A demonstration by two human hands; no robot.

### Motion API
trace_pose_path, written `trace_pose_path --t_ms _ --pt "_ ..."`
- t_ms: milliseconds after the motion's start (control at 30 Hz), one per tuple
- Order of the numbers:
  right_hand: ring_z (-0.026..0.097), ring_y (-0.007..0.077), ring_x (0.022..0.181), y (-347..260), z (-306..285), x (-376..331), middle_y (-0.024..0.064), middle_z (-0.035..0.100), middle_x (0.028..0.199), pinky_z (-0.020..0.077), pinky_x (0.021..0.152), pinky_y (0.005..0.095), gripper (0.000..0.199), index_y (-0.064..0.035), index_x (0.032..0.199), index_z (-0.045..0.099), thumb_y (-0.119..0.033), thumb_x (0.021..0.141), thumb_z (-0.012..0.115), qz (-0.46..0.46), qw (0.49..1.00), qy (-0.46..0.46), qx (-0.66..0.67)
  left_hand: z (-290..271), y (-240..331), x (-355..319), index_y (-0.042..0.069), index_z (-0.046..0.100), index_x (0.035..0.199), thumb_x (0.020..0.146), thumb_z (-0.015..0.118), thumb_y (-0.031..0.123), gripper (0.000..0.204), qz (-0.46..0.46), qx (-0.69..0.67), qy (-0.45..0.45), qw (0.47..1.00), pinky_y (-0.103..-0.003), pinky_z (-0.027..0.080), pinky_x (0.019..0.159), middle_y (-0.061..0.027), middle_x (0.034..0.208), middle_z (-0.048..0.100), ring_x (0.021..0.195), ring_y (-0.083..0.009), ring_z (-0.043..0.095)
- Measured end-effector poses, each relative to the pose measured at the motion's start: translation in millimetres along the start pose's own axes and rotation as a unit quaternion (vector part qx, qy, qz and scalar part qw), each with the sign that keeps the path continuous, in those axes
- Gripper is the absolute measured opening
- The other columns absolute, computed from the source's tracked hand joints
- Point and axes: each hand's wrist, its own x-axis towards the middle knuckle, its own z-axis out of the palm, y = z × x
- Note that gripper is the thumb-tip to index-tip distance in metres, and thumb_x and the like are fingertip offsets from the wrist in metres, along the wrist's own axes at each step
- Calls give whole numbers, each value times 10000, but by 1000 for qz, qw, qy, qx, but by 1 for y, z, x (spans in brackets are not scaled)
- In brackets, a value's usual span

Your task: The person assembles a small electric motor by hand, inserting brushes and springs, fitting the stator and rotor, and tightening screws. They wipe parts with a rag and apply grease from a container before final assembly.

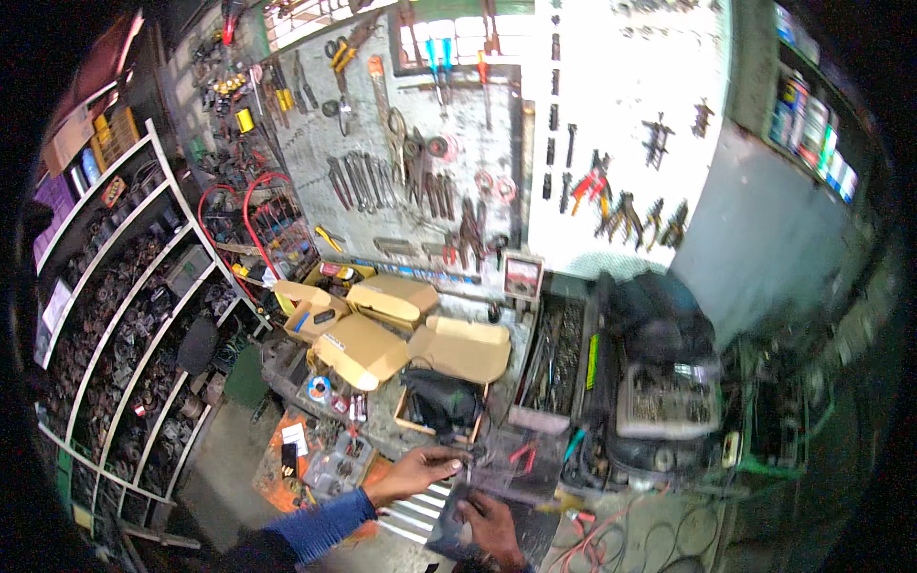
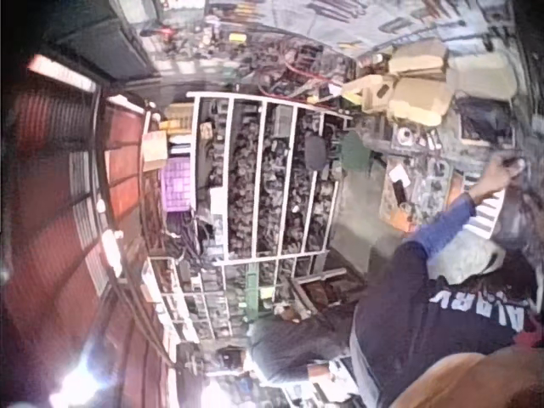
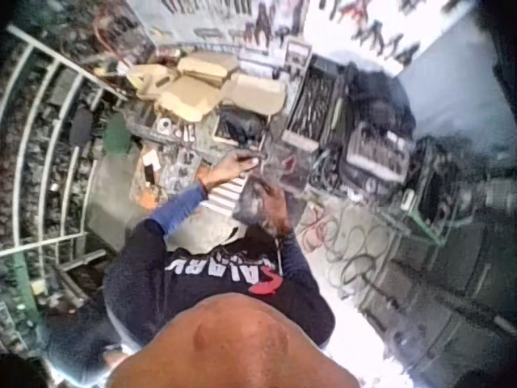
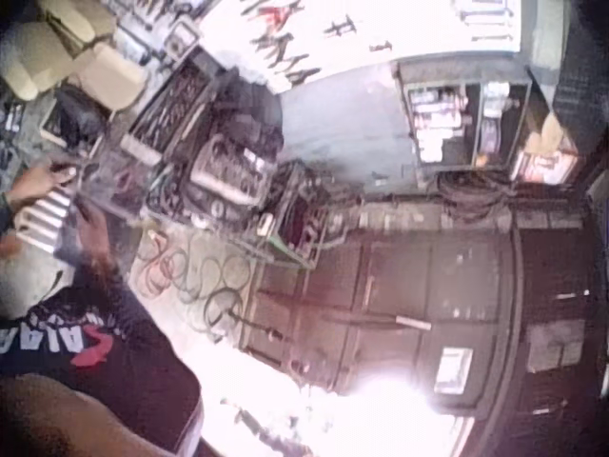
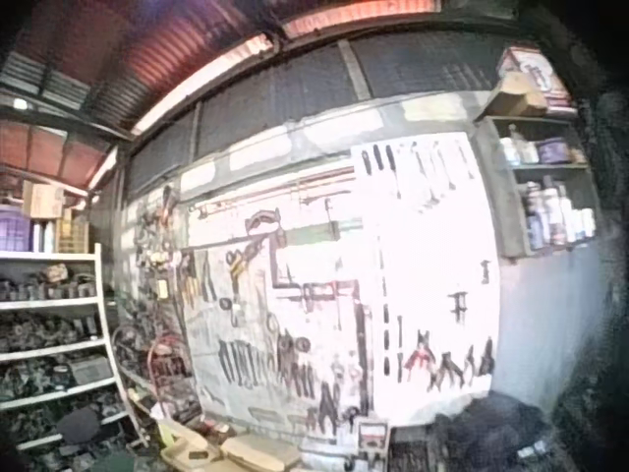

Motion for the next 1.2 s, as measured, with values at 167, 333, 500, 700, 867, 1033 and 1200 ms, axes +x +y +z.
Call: trace_pose_path --t_ms 167,333,500,700,867,1033,1200 --pt "718 217 1029 119 -107 67 124 769 1158 585 938 362 372 8 1303 731 -220 1012 769 -18 991 120 -49 -143 103 202 -1 736 1079 984 766 127 162 234 102 206 945 -327 569 883 -63 1052 775 970 -136 700" --pt "695 165 942 92 -177 84 95 773 1048 569 776 353 296 19 1226 744 -205 1033 736 54 992 99 -58 -283 222 360 54 707 1385 885 852 309 580 315 330 360 814 -449 525 1041 -306 1250 719 1176 -380 696" --pt "668 144 784 229 -176 67 56 752 848 519 713 334 220 -21 1153 773 -176 1030 678 -37 971 145 -186 -352 283 455 36 372 1656 799 899 320 1045 354 282 487 747 -439 411 1228 -362 1549 497 1445 -503 491" --pt "663 152 689 204 -131 8 77 794 844 504 622 343 174 -79 1083 810 -185 969 734 71 958 172 -218 -375 324 494 91 394 1656 724 929 235 1084 298 276 564 719 -444 424 1221 -340 1537 508 1434 -480 508" --pt "651 138 623 203 -122 6 34 792 766 498 592 325 141 -114 1026 808 -219 1008 716 167 949 158 -214 -376 334 512 121 624 1501 690 935 199 872 298 362 553 689 -456 513 1121 -289 1382 668 1287 -442 647" --pt "720 206 856 274 -142 -15 137 802 1032 588 740 367 332 -3 1181 742 -297 1030 711 178 975 137 -2 -372 351 509 20 694 1380 711 930 276 754 276 373 586 665 -456 568 1030 -257 1187 772 1154 -435 727" --pt "710 266 1001 329 -130 -46 173 751 1169 620 844 428 458 71 1288 673 -295 1017 730 122 967 170 143 -365 350 464 -32 703 1310 755 914 348 705 280 304 628 659 -438 590 950 -240 1092 778 1044 -383 758"
